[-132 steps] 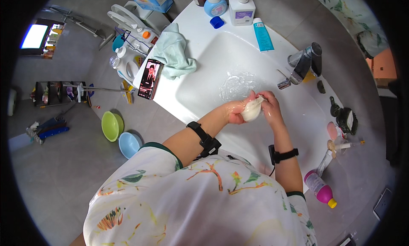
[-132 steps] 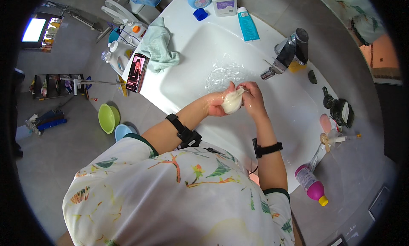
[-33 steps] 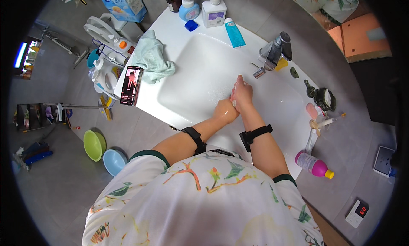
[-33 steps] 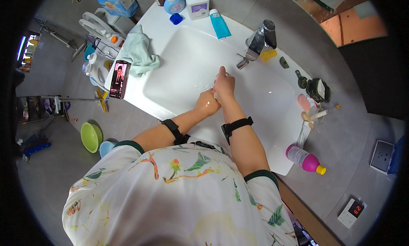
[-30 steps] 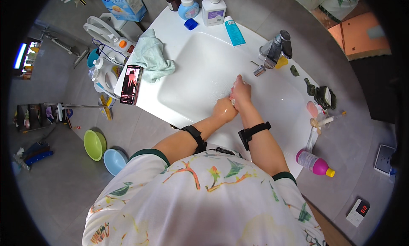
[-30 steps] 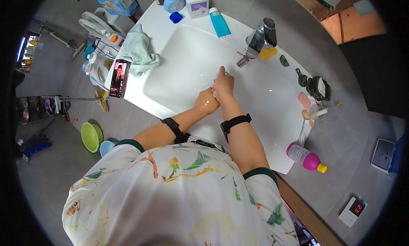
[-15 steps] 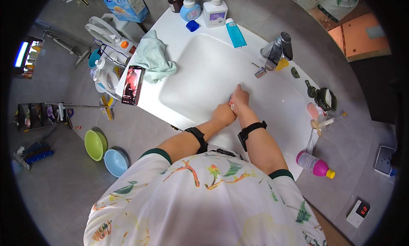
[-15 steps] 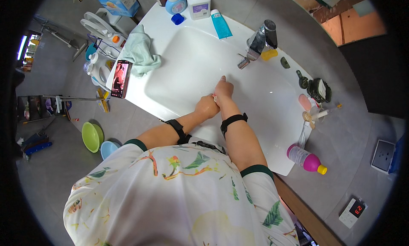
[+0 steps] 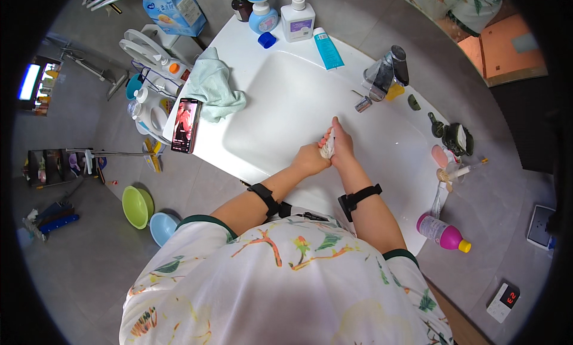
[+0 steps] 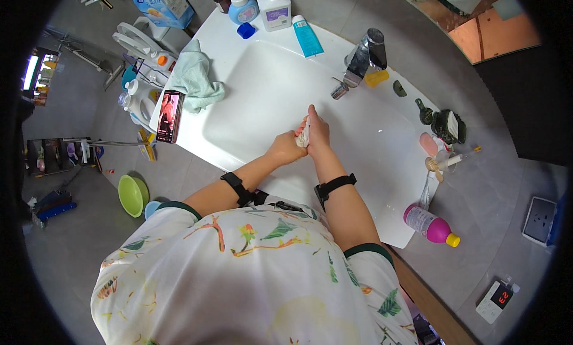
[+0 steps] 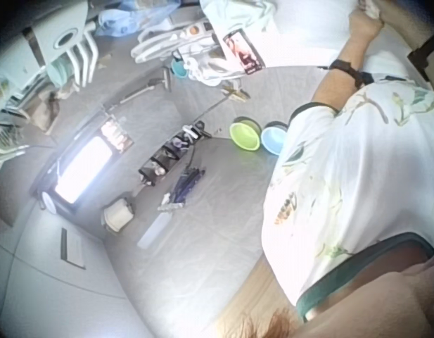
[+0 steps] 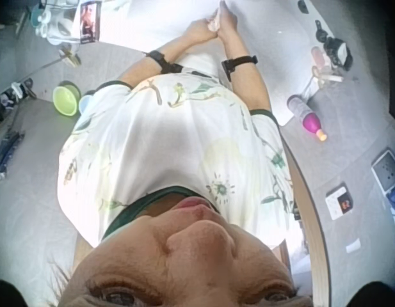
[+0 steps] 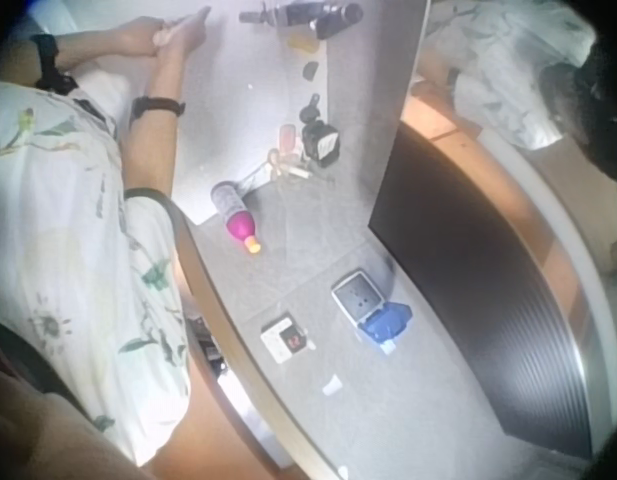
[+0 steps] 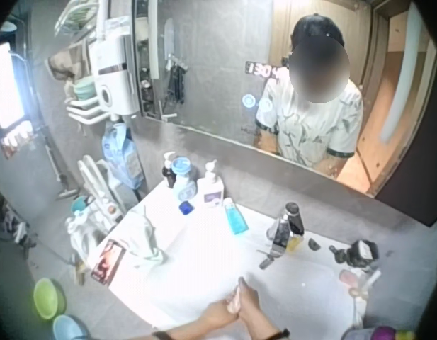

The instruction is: The person hand-washes a small white cloth in a bathroom sink. They repeatedly rub, squeeze, and rinse the cloth under running water, wringing it out multiple times to remove soapy water.

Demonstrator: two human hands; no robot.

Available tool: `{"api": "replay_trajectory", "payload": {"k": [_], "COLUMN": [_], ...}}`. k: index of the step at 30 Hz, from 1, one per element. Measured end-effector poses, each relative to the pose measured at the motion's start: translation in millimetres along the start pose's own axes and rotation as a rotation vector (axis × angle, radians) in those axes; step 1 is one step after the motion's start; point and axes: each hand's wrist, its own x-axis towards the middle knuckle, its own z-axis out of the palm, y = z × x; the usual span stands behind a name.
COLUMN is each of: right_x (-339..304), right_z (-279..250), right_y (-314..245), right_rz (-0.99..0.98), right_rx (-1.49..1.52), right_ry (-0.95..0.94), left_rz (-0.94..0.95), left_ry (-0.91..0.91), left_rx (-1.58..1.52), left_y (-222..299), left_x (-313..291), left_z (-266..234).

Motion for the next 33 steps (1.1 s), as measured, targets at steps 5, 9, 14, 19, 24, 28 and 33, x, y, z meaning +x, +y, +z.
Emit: {"api": "replay_trajectory", "payload": {"k": [5, 9, 14, 19, 24, 28, 33], "right_x": [-8.4, -16.1, -26.6, -34.4, -29.9, -17.4, 31.0], "right_z": [-13.3, -35.3, -41.5, -34.0, -24.7, -23.9, -62.4], "right_y": [-7.1, -26.5, -72.6, -126.5, -154.6, -151.2, -74.3], "right_rz": [-0.148, -0.226, -0.528, -0.705, -0.731, -0.697, -0.57], "right_rx": [-0.148, -0.364, -0.342, -0.336, -0.302, -0.215, -0.334], "right_ry": [0.027, 0.123, 0.239, 0.286, 0.215, 0.148, 0.064], "left_rz": [0.007, -0.077, -0.103, -0.157, -0.188, -0.204, -0.239], "left_ry": [0.097, 0.074, 0.087, 0.116, 0.119, 0.133, 0.177], "left_rx": [-0.153, -0.323, -0.47, -0.454, -0.458, -0.431, -0.438], "left_y": [-6.7, 1.1, -3.9, -7.5, -9.2, -13.7, -18.4], "left_x": [-0.2, -5.6, -0.9, 1.6, 4.6, 6.8, 7.7], "left_z": [-15.5, -43.4, -58.6, -58.6, -52.5, -49.2, -45.1]}}
